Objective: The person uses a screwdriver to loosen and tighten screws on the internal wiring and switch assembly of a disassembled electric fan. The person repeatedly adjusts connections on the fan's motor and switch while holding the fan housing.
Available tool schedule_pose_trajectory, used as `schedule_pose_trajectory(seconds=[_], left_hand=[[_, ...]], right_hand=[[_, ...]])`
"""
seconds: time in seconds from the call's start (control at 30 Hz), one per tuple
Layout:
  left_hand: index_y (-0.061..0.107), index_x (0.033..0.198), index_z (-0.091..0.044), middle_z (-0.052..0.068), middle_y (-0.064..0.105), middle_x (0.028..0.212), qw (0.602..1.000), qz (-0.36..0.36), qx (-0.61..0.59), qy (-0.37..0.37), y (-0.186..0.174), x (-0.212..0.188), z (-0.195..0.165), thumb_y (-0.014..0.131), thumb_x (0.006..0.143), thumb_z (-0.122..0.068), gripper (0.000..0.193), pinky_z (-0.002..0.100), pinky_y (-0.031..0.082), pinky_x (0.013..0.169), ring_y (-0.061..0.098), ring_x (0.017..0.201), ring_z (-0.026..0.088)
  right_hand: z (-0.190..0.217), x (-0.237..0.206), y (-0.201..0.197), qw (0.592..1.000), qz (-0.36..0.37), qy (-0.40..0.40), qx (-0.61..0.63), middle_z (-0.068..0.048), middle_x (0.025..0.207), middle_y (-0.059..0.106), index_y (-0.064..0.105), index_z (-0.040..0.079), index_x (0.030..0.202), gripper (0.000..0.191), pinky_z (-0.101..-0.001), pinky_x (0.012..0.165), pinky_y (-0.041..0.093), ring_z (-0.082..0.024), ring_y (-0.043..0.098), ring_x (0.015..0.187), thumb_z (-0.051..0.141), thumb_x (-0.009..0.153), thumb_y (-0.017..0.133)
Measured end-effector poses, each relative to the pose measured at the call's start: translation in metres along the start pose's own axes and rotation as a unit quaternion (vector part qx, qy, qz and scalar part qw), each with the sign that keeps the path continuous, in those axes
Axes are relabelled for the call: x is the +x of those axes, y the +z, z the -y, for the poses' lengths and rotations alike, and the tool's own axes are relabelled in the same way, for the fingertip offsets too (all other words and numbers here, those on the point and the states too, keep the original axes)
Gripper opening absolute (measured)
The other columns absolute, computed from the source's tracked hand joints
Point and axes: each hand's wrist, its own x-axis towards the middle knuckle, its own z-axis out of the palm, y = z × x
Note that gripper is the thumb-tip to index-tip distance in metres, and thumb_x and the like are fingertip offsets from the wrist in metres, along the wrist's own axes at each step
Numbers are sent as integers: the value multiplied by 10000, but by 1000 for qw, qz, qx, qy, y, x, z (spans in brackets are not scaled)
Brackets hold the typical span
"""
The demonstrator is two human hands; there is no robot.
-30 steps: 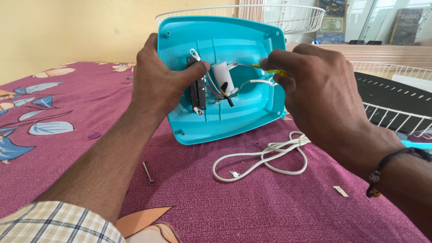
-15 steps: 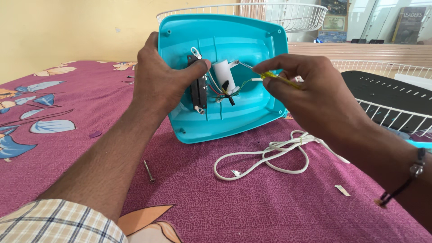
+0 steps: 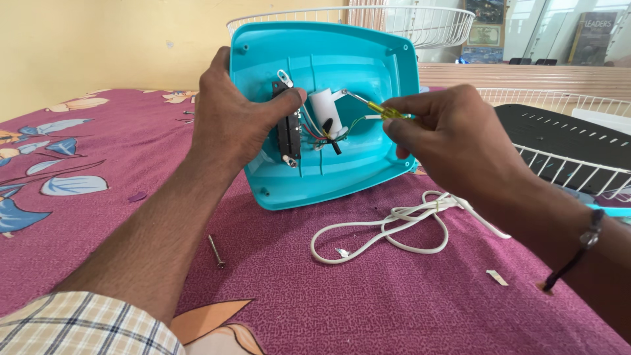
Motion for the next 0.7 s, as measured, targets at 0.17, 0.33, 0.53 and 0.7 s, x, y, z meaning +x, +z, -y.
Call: schedule_pose_trajectory(seconds=[0.17, 0.33, 0.53, 0.7], left_hand=[[564, 1239, -18, 150, 737, 1056, 1000, 11, -1, 2, -1, 3, 0, 888, 774, -334, 649, 399, 693, 812, 796, 896, 234], [573, 1234, -20, 144, 746, 1063, 1000, 14, -5, -3, -3, 2, -4, 891, 762, -336, 651, 384, 687, 823, 798, 902, 223], [581, 1215, -19, 133, 749, 1057, 1000, 1, 0, -4, -2, 1, -6, 898, 758, -336, 640, 376, 680, 827, 794, 906, 212], [566, 1221, -28, 126, 744, 1054, 1000, -6, -3, -25, 1, 0, -6, 893, 749, -326, 647, 364, 668, 821, 787, 895, 211]], right_hand=[[9, 0, -6, 962, -67, -130, -231, -83, 784, 759, 773, 226, 1272, 274, -345, 522, 527, -179, 686, 543, 250, 1020, 668], [8, -3, -1, 898, -131, -170, -383, -76, 797, 747, 770, 333, 1263, 258, -426, 509, 508, -234, 646, 560, 254, 1059, 632], [2, -1, -2, 877, -193, -280, -340, -46, 836, 743, 812, 257, 1166, 221, -421, 494, 461, -208, 651, 602, 236, 981, 693], [-5, 8, -8, 974, -63, -42, -214, -70, 793, 746, 741, 320, 1317, 285, -350, 641, 531, -171, 694, 620, 314, 1048, 646]])
